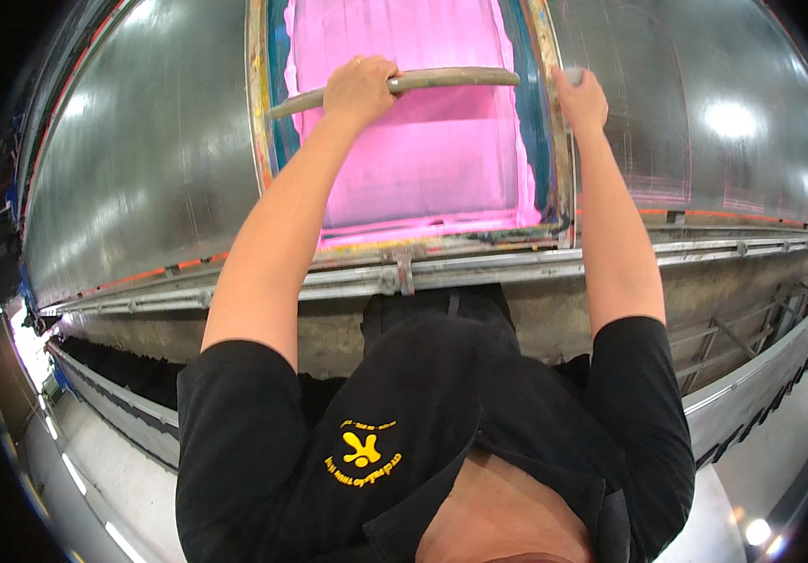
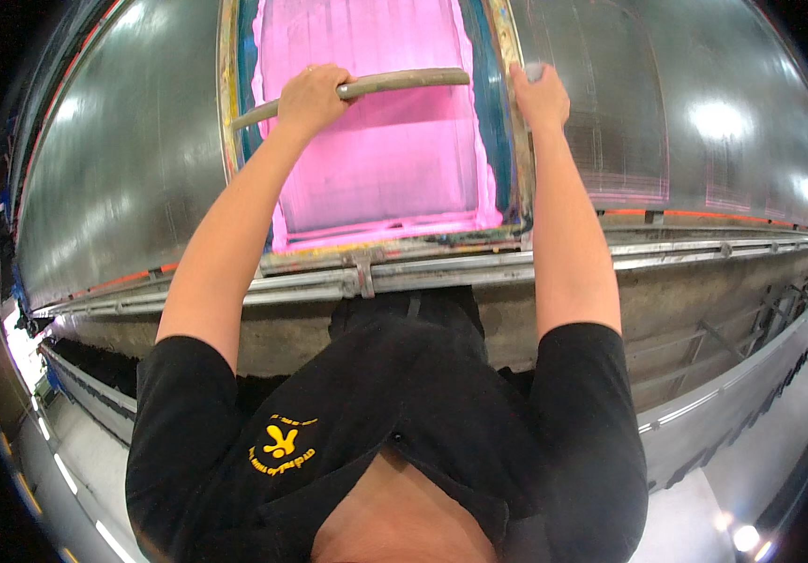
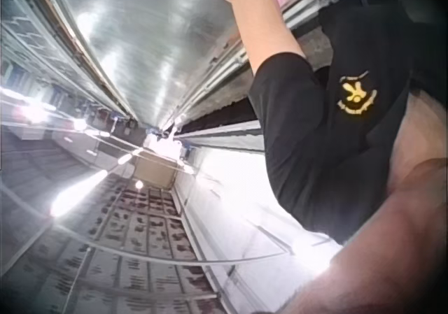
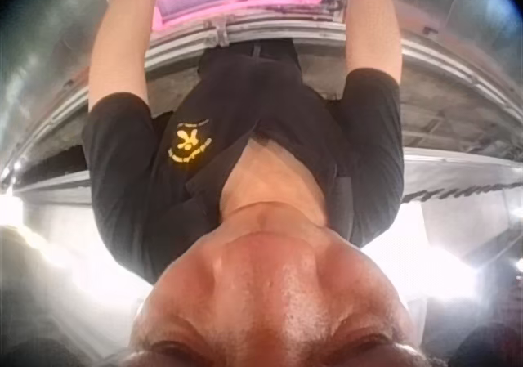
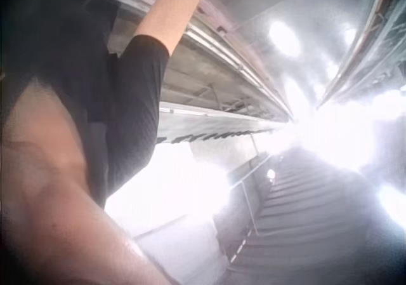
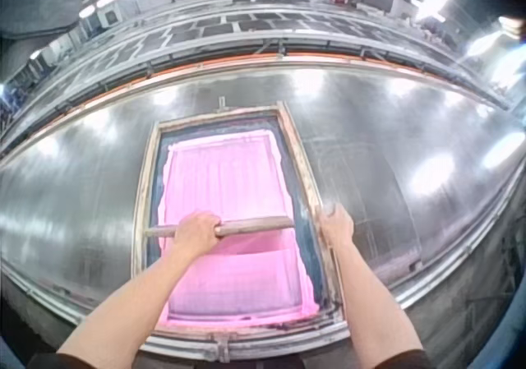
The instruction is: The person uses a squeegee to pull pink ink across a screen printing frame mounted on a conveyor system. The operator repeatedly moves the squeegee back and forth to ensure even ink distribution across the mesh surface.
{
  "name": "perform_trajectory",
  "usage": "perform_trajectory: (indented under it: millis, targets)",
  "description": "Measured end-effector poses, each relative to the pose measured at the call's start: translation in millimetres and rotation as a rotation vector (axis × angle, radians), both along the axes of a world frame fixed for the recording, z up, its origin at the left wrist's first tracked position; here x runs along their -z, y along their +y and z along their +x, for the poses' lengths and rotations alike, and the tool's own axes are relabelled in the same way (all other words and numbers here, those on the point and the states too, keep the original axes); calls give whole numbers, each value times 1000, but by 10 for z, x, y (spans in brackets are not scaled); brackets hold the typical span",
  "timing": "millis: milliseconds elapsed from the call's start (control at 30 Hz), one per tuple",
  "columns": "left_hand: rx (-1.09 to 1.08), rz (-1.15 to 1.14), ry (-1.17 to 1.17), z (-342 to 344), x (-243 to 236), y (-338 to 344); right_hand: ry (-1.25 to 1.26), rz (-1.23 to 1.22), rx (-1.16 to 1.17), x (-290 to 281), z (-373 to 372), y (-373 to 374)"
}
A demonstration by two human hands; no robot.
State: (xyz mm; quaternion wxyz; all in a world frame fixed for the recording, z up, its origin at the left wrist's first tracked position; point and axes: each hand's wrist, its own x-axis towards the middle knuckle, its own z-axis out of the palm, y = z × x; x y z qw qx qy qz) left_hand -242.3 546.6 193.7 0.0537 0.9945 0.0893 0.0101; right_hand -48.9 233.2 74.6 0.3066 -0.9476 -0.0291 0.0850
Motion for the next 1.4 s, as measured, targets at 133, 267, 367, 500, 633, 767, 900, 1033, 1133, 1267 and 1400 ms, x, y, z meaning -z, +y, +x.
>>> perform_trajectory:
  millis: [133, 267, 367, 500, 633, 767, 900, 1033, 1133, 1267, 1400]
  targets:
    - [4, -10, -60, -862, 137, -537, 18, 66, -42, -71, -56, 34]
    - [-28, -47, 72, -1512, 58, -1091, -67, 63, -74, 79, 50, -40]
    - [6, -67, 13, -1907, 68, -1408, -63, 46, -96, 198, 142, -90]
    - [0, -58, 26, -2231, 79, -1536, 46, 159, -129, 28, 21, 25]
    - [30, -102, 23, -1955, 52, -1580, 106, 516, -2, 220, 332, -474]
    - [-30, -99, 45, -2217, 9, -1502, -296, 617, -25, -616, -697, -834]
    - [82, -184, 29, -2205, -34, -1350, 26, 734, 2, -1097, -2372, -1470]
    - [118, -303, 60, -2231, -8, -1141, 938, 688, -111, -745, -3666, -1126]
    - [132, -289, 27, -2335, -28, -1006, 846, 544, -485, -478, -4070, -416]
    - [173, -283, 50, -2375, -57, -905, 959, 624, -344, -373, -4223, 227]
    - [239, -291, 53, -2316, 6, -861, 1052, 567, -71, -388, -4238, 423]
